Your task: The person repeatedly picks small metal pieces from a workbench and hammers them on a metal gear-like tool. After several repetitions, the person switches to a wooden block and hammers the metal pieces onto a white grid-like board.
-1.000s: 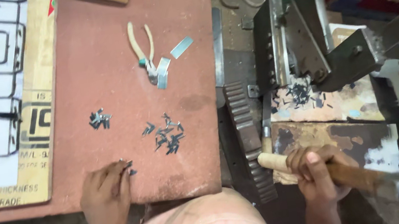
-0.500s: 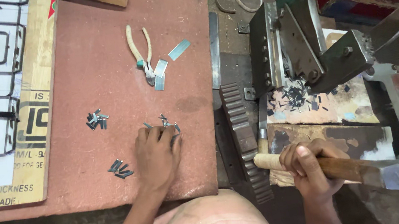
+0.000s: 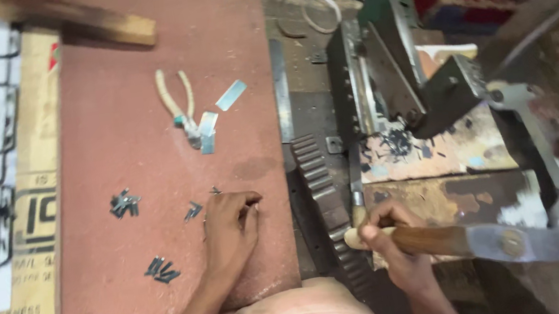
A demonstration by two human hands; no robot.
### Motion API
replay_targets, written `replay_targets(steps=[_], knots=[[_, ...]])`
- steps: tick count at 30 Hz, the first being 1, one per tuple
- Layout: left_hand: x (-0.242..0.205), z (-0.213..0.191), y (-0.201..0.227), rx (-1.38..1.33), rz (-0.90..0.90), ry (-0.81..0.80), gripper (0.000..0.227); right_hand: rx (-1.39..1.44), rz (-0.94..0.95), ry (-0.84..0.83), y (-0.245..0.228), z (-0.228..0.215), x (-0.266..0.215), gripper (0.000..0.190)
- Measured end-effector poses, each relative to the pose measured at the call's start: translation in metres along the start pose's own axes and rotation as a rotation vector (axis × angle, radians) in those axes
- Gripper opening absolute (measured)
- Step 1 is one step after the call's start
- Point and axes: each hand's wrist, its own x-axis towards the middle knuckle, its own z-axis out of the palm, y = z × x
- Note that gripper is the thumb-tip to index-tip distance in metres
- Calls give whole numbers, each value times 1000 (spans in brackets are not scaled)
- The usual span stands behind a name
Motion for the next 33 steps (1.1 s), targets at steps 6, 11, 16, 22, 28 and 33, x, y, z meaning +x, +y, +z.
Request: replay_targets(steps=[6,11,16,22,28,33], knots=[[-16,42,15,-611,-579,-322,14,248,-178,-40,-21,-19,-50,38],[-22,62,25,-820,-812,-448,15,1,208,84,21,-26,-78,40],[-25,76,29,-834,-874,-465,17,-155,511,11,28,-21,-104,32],[-26,88,33,-719,-831,-370,16,-293,578,32,18,-9,-102,30],[-28,95,31,-746,-821,-337,15,-394,572,32,16,1,-92,25],[-26,97,31,-762,-831,-348,13,-460,505,46,16,1,-94,25]])
